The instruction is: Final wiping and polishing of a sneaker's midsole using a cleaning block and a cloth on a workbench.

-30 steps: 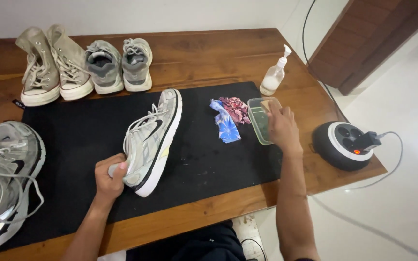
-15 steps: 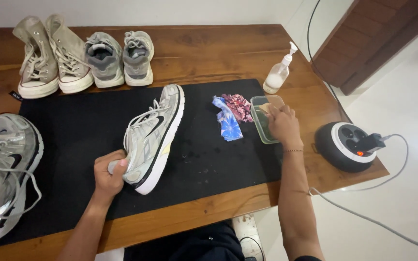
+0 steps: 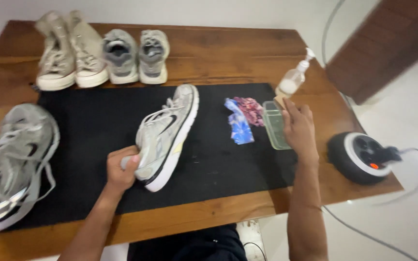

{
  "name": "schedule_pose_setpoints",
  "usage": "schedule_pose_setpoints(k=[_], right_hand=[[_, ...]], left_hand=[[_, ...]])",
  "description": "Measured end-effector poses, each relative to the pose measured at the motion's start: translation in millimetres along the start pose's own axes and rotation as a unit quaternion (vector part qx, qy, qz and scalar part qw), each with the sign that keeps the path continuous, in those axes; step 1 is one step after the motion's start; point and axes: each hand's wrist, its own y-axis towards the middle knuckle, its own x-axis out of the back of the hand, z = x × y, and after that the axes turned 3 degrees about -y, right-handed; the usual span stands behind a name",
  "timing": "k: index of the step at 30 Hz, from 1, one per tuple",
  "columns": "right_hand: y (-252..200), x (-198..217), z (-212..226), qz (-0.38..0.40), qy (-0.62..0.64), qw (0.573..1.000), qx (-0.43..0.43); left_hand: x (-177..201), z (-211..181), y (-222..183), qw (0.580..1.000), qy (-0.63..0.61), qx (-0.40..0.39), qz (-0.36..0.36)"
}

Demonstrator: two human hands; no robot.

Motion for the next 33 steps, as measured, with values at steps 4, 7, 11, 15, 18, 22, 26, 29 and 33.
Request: schedule_pose_setpoints(k=[4, 7, 11, 15, 18, 22, 26, 29, 33], right_hand=[[1, 43, 130, 0.035, 0.129, 0.985, 0.105], [-21, 15, 193, 0.107, 0.218, 0.949, 0.202], [-62, -39, 243, 0.077, 0.141, 0.917, 0.365], [-53, -74, 243, -0.046, 0.116, 0.922, 0.365], [-77, -87, 248, -0.093, 0.133, 0.886, 0.434], [-55, -103, 225, -0.17, 0.059, 0.899, 0.4], [-59, -80, 235, -0.111, 0.143, 0.882, 0.436], [-46, -70, 225, -0.094, 0.142, 0.894, 0.414], [-61, -66, 240, -0.091, 0.189, 0.873, 0.44]], left_hand=[[-4, 8, -5, 0.999, 0.016, -0.008, -0.027], [-7, -12, 7, 1.0, -0.01, -0.006, -0.02], [-9, -17, 11, 0.999, -0.045, 0.008, -0.009], [-11, -16, 15, 0.997, -0.073, 0.013, -0.014], [-12, -29, 22, 0.998, -0.065, 0.01, -0.007], [-12, -27, 21, 0.999, -0.048, 0.007, -0.011], [-13, -30, 24, 0.998, -0.058, -0.009, -0.002], [-13, -31, 24, 0.999, -0.051, -0.009, -0.009], [-12, -32, 24, 0.999, -0.052, -0.009, -0.006]])
